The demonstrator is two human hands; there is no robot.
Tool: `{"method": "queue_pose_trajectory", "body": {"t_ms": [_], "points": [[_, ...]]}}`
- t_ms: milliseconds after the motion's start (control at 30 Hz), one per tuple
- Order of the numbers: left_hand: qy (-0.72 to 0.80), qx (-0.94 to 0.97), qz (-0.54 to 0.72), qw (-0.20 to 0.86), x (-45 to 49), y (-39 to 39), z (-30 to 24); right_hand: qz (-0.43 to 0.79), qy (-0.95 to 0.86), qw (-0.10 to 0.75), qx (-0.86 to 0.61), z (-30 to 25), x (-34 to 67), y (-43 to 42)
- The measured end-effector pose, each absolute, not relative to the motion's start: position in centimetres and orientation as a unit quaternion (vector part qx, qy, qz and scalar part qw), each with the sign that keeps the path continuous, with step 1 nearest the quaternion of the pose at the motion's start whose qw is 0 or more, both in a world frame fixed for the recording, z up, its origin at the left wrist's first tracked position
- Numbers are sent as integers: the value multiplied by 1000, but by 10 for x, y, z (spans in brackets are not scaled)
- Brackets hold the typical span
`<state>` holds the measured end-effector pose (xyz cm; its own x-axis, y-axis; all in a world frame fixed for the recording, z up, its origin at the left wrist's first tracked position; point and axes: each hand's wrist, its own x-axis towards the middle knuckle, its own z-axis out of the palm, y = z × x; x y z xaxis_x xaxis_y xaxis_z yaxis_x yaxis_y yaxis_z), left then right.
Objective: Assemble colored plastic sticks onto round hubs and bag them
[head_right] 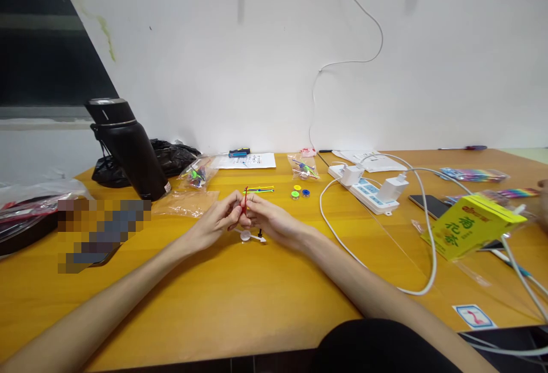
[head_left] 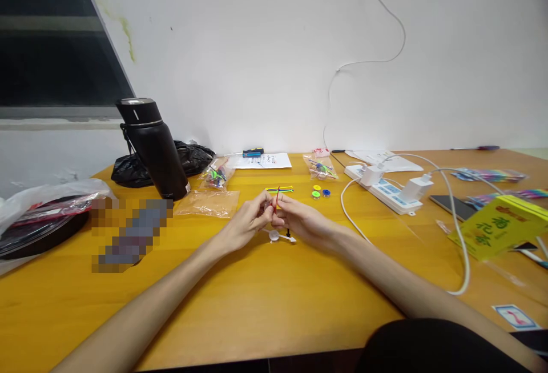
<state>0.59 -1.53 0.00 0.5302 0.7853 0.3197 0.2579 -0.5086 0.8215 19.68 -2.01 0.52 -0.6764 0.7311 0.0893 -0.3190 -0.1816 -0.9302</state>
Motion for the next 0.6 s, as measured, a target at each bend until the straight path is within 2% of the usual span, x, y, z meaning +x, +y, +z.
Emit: {"method": "queue_pose_trajectory", "body": {"t_ms": [133,367,600], "points": [[319,790,371,368,2,-10,-1,752,-514,363,-195,10,201,-16],[373,764,395,349,4,-11,-1,721,-500,435,-202,15,206,-7],[378,727,423,388,2,-2,-10,651,-504,503,-262,12,209,-3]]}}
